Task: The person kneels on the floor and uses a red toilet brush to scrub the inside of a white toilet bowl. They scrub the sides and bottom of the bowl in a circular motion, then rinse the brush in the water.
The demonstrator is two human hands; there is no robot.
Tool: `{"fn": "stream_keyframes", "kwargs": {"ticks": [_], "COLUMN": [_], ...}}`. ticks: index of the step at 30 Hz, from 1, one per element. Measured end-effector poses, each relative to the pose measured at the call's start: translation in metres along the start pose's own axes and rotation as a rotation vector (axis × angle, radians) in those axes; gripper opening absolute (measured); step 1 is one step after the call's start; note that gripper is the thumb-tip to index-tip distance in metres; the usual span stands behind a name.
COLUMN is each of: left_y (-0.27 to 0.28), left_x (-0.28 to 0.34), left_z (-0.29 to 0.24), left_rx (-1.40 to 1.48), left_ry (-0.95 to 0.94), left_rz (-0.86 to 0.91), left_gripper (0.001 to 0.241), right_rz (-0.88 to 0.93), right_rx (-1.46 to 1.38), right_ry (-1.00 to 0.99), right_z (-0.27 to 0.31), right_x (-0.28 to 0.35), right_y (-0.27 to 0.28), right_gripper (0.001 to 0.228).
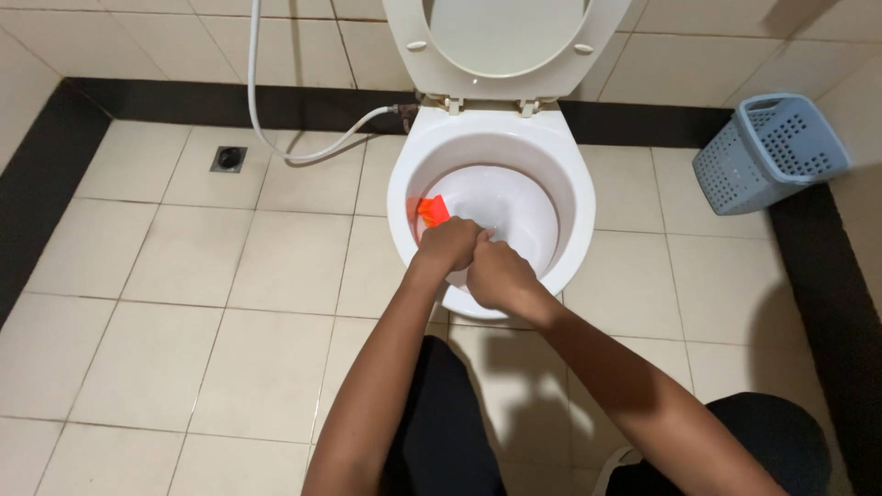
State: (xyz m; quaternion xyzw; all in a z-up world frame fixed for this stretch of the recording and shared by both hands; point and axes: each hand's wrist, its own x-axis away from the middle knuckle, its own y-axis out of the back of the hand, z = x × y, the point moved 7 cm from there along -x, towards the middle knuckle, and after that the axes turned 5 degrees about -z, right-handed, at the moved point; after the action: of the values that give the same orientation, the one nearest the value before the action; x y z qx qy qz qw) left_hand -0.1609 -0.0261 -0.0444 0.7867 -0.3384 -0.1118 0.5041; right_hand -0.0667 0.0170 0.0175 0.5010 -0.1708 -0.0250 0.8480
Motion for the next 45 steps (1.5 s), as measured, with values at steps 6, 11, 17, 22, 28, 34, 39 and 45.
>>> {"fn": "stream_keyframes", "kwargs": {"ticks": [6,11,17,22,28,34,39,45], "left_y": [-0.005,0.018,0.033,0.038,0.042,0.020,0.009,0.023], "left_x": [-0.004,0.040,0.083,0.087,0.080,0.055,0.020,-0.011], "left_z": [0.000,-0.016,-0.029,-0.033,-0.031,-0.024,-0.028,-0.042], "left_rx": [-0.013,0.000,0.068,0.095,0.094,0.162,0.143,0.008], "left_ry": [-0.049,-0.058,-0.100,-0.164,-0.133,-0.223,-0.240,-0.191], "left_rz": [0.003,0.000,-0.082,-0.149,-0.115,-0.111,-0.268,-0.373], "left_gripper": [0.051,0.050,0.044,0.042,0.041,0.035,0.040,0.042], "right_rz": [-0.018,0.019,0.090,0.113,0.086,0.009,-0.086,-0.207], "right_rx": [-0.022,-0.005,0.063,0.077,0.111,0.112,0.305,0.403], "right_ry": [-0.050,-0.050,-0.036,-0.079,-0.053,0.020,0.112,0.409], "right_z": [-0.001,-0.001,0.007,0.010,0.006,-0.014,-0.043,-0.059], "right_x": [0.003,0.029,0.059,0.061,0.050,0.028,-0.010,-0.050], "right_y": [0.003,0.002,0.017,0.019,0.016,0.020,0.037,0.078], "right_gripper": [0.065,0.042,0.035,0.034,0.034,0.039,0.039,0.029]}}
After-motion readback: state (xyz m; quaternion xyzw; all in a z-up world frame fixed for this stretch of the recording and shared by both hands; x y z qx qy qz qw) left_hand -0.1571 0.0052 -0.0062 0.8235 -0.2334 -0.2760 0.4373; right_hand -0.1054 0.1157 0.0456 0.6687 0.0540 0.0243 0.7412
